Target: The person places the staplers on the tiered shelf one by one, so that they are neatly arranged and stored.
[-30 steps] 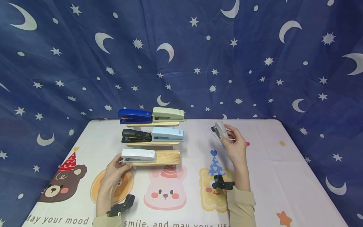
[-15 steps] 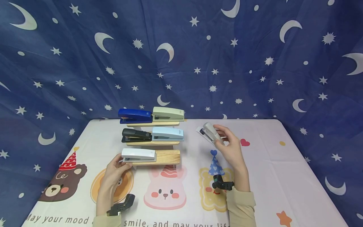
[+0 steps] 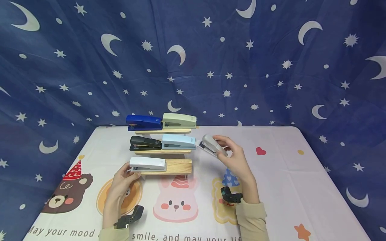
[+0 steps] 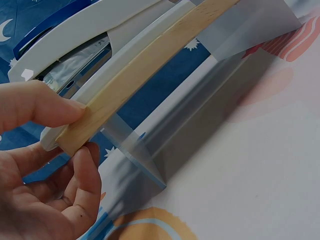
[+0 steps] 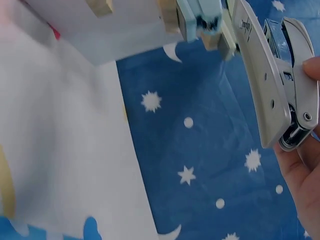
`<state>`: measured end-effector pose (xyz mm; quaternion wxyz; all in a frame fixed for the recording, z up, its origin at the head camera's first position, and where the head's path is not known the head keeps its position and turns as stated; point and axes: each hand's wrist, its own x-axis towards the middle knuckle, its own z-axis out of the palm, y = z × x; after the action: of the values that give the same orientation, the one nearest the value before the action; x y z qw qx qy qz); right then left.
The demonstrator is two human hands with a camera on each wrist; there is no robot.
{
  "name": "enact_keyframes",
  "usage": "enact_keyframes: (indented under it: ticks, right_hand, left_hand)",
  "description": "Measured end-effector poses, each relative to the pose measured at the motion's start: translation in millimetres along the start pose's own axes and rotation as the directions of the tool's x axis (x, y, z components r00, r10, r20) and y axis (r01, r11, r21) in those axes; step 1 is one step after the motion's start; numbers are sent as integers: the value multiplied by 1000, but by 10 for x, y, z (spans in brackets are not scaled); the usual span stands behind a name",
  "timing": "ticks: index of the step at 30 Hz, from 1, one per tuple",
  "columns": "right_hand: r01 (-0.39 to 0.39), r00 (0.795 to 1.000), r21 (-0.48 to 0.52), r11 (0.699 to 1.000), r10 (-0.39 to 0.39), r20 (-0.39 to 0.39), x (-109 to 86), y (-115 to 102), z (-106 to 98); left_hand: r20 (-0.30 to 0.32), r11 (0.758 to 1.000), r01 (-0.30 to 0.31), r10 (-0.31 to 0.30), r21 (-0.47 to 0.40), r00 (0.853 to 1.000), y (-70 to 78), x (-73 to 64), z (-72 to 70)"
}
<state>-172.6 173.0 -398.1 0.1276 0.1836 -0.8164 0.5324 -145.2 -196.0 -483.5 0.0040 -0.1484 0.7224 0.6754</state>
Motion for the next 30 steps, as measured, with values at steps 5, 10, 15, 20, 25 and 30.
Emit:
enact_keyframes:
  ticks: [5,10,15,20,25,30]
  right_hand:
    - [38,997,10,999,-39,67,9,-193,100]
    - [44,992,8,999,-45,117,12,-250,174]
    - [23,987,-8,1000,-22,162,9,-72,256]
    - [27,976,8,1000,-28,216,13,71,351]
    - [64,961,33,997,-70,269,18,97,460]
    - [75,949,29,997,-80,305,11,120,576]
  left_hand:
    - [-4,1000,2,-2,-6,1000,-1,2,-1]
    - [-8,1000,7,-7,-7,1000,2,0,0]
    - [-7,1000,1,-1,-18,1000,0,0,-1]
    - [-9,1000,1,-1,-23,1000,-6,2,-3]
    - [-9,1000,5,-5,-19,1000,-3,-3,-7]
    - [-12,1000,12,-12,-6,1000,2,4,2]
